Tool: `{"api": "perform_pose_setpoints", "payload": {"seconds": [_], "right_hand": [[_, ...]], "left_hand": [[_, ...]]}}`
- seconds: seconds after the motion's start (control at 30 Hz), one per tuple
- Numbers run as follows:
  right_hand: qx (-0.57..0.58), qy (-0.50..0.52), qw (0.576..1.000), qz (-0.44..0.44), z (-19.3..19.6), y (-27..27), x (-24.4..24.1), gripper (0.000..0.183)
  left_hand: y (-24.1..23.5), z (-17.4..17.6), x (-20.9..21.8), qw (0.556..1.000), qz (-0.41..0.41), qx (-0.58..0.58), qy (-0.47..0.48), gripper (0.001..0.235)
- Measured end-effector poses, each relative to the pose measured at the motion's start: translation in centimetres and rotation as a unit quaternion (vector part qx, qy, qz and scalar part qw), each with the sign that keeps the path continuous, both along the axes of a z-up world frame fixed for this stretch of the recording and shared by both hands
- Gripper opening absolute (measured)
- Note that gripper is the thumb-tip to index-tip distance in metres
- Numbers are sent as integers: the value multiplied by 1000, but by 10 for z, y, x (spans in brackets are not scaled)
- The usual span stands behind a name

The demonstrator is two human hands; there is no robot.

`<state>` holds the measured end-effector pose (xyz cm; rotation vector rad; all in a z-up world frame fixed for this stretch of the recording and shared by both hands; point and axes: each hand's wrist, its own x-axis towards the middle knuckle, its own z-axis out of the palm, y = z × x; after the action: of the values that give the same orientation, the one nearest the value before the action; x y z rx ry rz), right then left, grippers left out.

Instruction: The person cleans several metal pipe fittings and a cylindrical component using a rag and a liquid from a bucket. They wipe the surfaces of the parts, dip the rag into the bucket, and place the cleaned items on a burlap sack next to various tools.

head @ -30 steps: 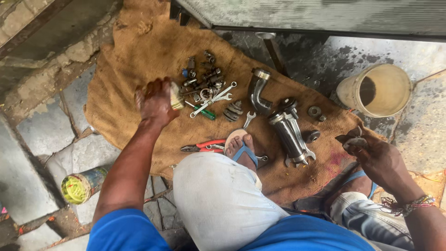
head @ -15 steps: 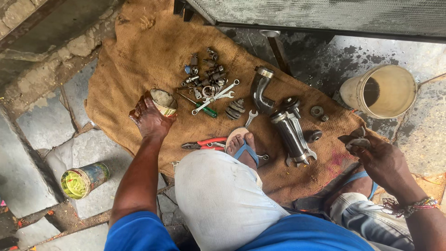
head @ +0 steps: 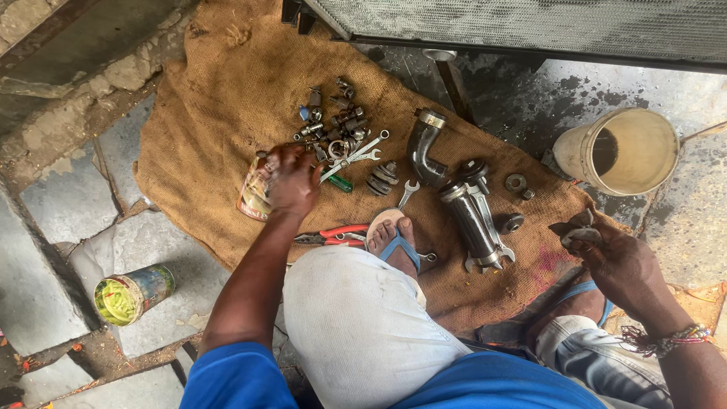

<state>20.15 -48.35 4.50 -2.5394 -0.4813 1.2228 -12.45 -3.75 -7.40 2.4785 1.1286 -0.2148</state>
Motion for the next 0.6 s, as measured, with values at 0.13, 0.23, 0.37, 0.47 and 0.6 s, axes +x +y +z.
{"api": "perform_pose_setpoints", "payload": {"seconds": [0.13, 0.23, 0.37, 0.47, 0.6], "right_hand": [[9, 1, 1000, -15, 0, -1, 0, 31], [25, -1, 1000, -16, 1, -1, -1, 31], [-20, 2, 1000, -15, 1, 0, 0, 32], [6, 24, 998, -54, 2, -1, 0, 35], [-16, 22, 999, -47, -3, 0, 1, 37]], "left_hand": [[3, -12, 42, 997, -68, 6, 42, 44], [12, -24, 78, 989, -128, 51, 58, 38], [26, -46, 118, 974, -184, 134, -13, 38], [25, -51, 129, 981, 30, -175, 78, 29], [22, -35, 127, 989, -90, 37, 113, 48]]}}
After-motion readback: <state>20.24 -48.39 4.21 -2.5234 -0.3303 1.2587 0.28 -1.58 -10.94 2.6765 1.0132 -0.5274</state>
